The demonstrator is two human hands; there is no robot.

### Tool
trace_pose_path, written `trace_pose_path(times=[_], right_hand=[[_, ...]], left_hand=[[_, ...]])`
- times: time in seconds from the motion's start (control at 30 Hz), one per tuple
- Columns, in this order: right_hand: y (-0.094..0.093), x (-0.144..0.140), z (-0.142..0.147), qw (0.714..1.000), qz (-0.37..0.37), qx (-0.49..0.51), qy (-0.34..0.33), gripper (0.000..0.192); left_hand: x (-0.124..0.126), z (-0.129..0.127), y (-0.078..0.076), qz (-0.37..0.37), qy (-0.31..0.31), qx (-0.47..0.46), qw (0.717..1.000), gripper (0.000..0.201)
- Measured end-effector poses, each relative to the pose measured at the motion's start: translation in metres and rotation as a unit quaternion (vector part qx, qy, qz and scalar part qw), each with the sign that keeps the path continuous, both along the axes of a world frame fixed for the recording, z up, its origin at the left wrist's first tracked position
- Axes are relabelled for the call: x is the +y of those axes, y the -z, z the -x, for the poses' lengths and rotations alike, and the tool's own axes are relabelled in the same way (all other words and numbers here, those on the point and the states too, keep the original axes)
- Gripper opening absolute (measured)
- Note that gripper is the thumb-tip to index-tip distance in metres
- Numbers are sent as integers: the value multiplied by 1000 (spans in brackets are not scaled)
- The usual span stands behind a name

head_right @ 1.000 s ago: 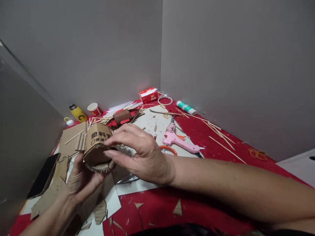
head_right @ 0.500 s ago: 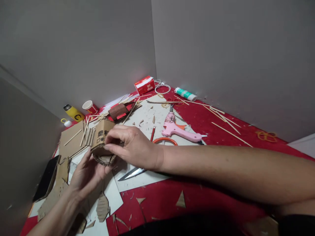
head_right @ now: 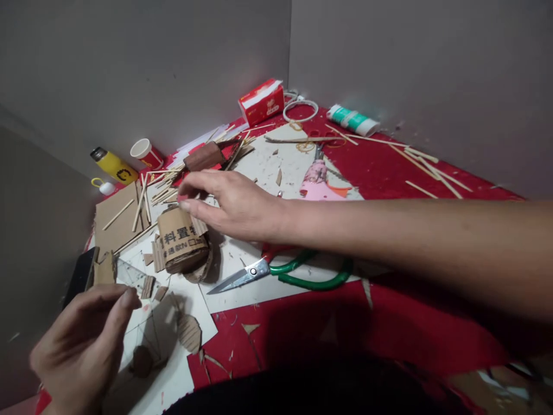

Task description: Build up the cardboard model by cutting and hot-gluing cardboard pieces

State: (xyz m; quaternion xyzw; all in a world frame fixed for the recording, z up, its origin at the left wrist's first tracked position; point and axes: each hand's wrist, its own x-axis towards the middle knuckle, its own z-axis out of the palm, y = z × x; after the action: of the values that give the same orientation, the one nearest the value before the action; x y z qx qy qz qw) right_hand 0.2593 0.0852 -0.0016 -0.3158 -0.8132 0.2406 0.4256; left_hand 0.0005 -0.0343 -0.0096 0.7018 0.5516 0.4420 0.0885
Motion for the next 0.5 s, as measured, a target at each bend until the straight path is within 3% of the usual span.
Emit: trace_pose_path(times=[0.07,0.13,0.3,0.5], right_hand=[[5,12,12,999,-37,-26,-29,30],[10,23,26,995,-52,-62,-57,37],[19,34,48,986,2,-145,-77,45],[24,31,48,982,51,-153,-94,46]], left_hand=[[2,-7,-2,-89,79,101,988,28],[9,-14,0,-114,123,149,975,32],[26,-21,8,-83,114,148,979,28],[27,-29,9,-15,105,122,987,26]])
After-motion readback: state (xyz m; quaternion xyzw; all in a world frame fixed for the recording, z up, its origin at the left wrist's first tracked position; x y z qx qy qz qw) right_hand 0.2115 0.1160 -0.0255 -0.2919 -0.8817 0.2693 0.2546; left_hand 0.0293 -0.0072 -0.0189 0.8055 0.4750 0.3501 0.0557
